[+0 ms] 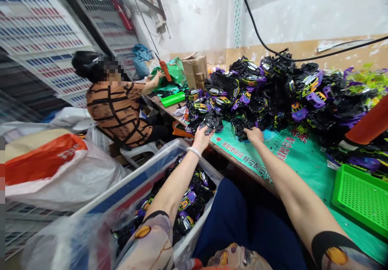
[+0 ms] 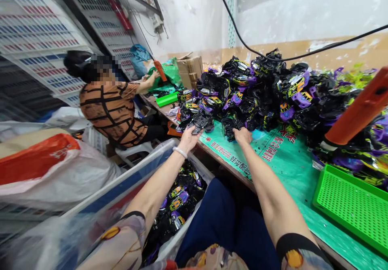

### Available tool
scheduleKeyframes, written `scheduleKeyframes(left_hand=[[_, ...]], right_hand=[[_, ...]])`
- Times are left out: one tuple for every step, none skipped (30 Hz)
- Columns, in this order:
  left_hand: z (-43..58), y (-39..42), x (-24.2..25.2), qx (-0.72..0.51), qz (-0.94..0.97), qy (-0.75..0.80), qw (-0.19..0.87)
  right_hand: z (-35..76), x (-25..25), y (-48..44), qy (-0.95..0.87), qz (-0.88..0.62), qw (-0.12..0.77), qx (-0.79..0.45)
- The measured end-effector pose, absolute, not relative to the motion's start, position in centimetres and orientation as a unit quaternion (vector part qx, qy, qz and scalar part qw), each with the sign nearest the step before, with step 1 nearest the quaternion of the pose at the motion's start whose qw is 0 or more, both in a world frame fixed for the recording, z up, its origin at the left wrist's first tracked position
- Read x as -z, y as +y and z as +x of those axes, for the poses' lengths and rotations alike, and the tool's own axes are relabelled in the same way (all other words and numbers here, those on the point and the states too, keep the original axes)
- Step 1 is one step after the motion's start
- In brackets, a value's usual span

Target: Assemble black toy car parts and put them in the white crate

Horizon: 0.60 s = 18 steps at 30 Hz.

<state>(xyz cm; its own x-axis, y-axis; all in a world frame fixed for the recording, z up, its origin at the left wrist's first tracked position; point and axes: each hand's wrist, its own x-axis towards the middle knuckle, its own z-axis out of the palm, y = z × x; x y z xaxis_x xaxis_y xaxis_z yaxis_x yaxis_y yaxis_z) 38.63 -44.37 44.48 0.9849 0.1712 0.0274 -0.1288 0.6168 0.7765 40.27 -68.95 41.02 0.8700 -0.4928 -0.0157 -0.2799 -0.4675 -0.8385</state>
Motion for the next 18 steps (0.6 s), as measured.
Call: scheduleKeyframes(left_hand=[[38.0,-44.2,-44.5,-0.065,0.407,0.020,0.911],[37.4,-44.0,-44.6,-0.048,0.391,0.018,0.919],[36.7,-43.9,-44.6,-0.033,0.379,0.018,0.925],[36.0,-43.9,-44.6,-0.019,0.370,0.019,0.929],[35.3,-44.0,-44.6,-0.007,0.364,0.022,0.931],[34.6,-44.1,-44.5,0.003,0.359,0.024,0.933],[33.9,-44.2,-44.5,0.012,0.354,0.025,0.935],[33.2,-44.4,-44.4,0.020,0.350,0.024,0.936],[32.5,-44.6,-44.3,0.030,0.345,0.022,0.938],[31.8,-44.8,-44.3,0.041,0.341,0.018,0.939],[31.1,-45.0,-44.2,0.052,0.336,0.015,0.940],[30.5,-45.2,-44.2,0.062,0.332,0.015,0.941],[29.9,-45.4,-44.2,0.070,0.327,0.016,0.942],[29.3,-45.6,-44.1,0.075,0.322,0.019,0.943],[28.7,-45.7,-44.1,0.078,0.318,0.022,0.945],[28.2,-45.9,-44.0,0.081,0.313,0.025,0.946],[27.7,-46.0,-44.0,0.086,0.310,0.028,0.947],[27.3,-46.1,-43.9,0.090,0.307,0.030,0.947]], right_hand=[[40.4,-41.1,-69.1,0.229,-0.843,0.473,0.115],[40.4,-41.1,-69.3,0.231,-0.836,0.484,0.118],[40.3,-41.1,-69.5,0.233,-0.828,0.495,0.124],[40.1,-41.1,-69.8,0.236,-0.818,0.507,0.133],[39.7,-41.1,-70.1,0.239,-0.807,0.521,0.143],[39.2,-41.0,-70.4,0.243,-0.794,0.536,0.152],[38.5,-41.0,-70.7,0.247,-0.780,0.553,0.159],[37.7,-40.9,-71.0,0.250,-0.764,0.572,0.164],[36.8,-40.9,-71.3,0.254,-0.748,0.590,0.166],[35.9,-40.9,-71.6,0.257,-0.736,0.604,0.166],[34.9,-40.9,-72.0,0.259,-0.721,0.622,0.166],[33.8,-40.9,-72.3,0.259,-0.696,0.649,0.164],[32.7,-40.9,-72.6,0.255,-0.662,0.686,0.161],[31.5,-40.9,-72.9,0.244,-0.619,0.731,0.155],[30.3,-40.8,-73.1,0.227,-0.570,0.776,0.146],[29.1,-40.7,-73.3,0.207,-0.523,0.816,0.136],[27.9,-40.6,-73.3,0.188,-0.484,0.845,0.128],[26.7,-40.5,-73.3,0.173,-0.458,0.863,0.124]])
